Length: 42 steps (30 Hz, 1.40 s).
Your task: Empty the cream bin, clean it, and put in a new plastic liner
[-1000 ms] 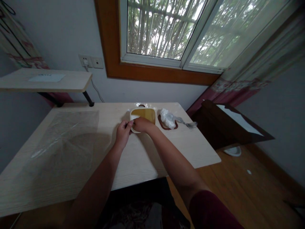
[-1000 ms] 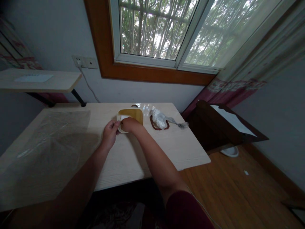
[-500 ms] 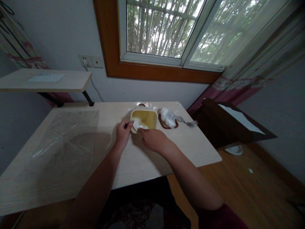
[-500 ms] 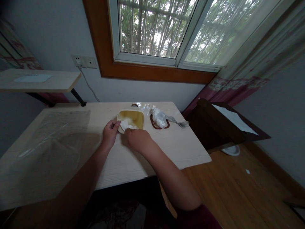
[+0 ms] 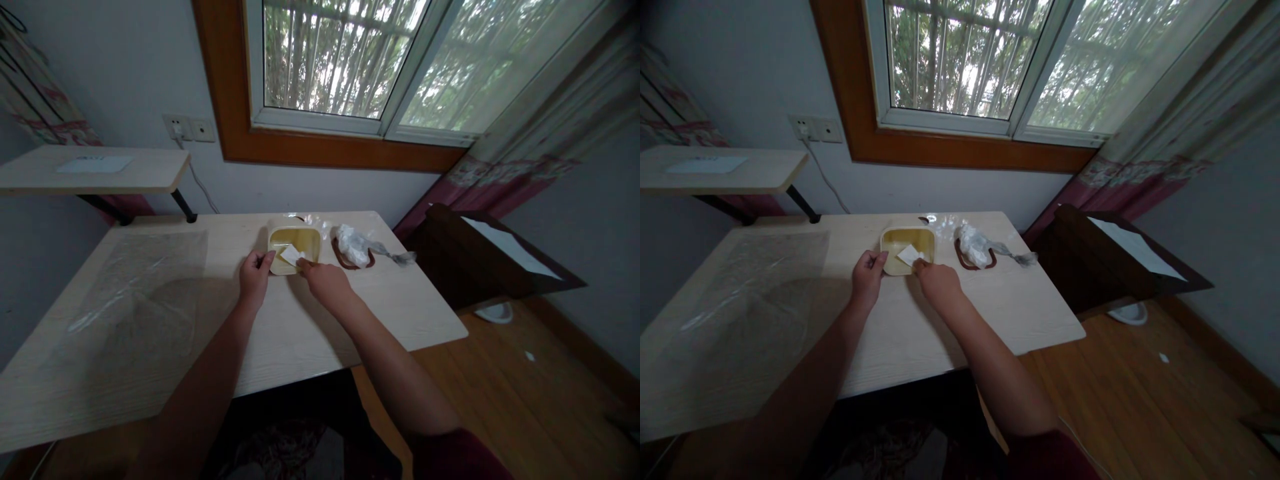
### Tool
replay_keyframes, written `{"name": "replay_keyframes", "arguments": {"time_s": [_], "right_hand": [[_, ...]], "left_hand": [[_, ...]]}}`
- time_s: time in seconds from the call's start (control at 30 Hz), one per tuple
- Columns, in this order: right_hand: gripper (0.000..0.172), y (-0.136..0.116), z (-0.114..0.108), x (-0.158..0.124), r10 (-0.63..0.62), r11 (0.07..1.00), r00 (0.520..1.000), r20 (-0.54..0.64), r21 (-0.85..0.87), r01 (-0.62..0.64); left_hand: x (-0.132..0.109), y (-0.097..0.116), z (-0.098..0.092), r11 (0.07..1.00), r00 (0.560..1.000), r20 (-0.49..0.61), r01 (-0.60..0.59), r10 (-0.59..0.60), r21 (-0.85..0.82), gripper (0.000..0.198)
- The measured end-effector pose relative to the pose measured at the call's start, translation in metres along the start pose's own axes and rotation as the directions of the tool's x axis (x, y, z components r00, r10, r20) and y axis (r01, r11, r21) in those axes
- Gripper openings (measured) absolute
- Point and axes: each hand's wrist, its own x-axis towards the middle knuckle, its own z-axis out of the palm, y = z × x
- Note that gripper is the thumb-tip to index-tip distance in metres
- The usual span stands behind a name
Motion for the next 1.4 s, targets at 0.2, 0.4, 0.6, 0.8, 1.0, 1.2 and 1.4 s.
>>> {"name": "replay_keyframes", "arguments": {"time_s": [0.2,0.4,0.6,0.8,1.0,1.2,1.4], "right_hand": [[0.05,-0.019,0.002,0.003,-0.026,0.998,1.0,0.015,0.058,0.026],[0.054,-0.039,0.008,-0.005,-0.1,0.983,0.992,-0.076,0.149,0.111],[0.053,-0.023,0.01,-0.006,-0.006,0.993,0.999,-0.046,0.121,0.012],[0.05,-0.021,0.011,-0.006,0.082,0.991,0.994,-0.066,0.111,-0.074],[0.059,-0.047,0.011,-0.009,0.05,0.988,0.997,-0.054,0.15,-0.042],[0.06,-0.049,0.013,-0.008,0.016,0.981,0.997,-0.075,0.196,-0.001],[0.058,-0.028,0.013,-0.006,0.065,0.985,0.996,-0.065,0.166,-0.054]], "left_hand": [[0.003,-0.005,-0.002,1.0,1.0,-0.005,-0.02,0.02,0.019,0.039],[0.001,-0.004,-0.003,0.998,1.0,0.009,-0.024,0.024,0.052,0.039],[-0.001,0.001,-0.001,1.0,1.0,0.006,-0.009,0.009,0.027,0.039],[-0.003,0.006,0.002,1.0,1.0,0.011,-0.01,0.009,0.022,0.04],[-0.004,0.004,0.002,1.0,1.0,-0.003,0.002,-0.002,0.024,0.04],[-0.003,0.001,0.0,1.0,1.0,0.009,-0.006,0.005,0.029,0.041],[-0.004,0.005,0.001,1.0,1.0,0.018,0.003,-0.003,0.021,0.04]]}}
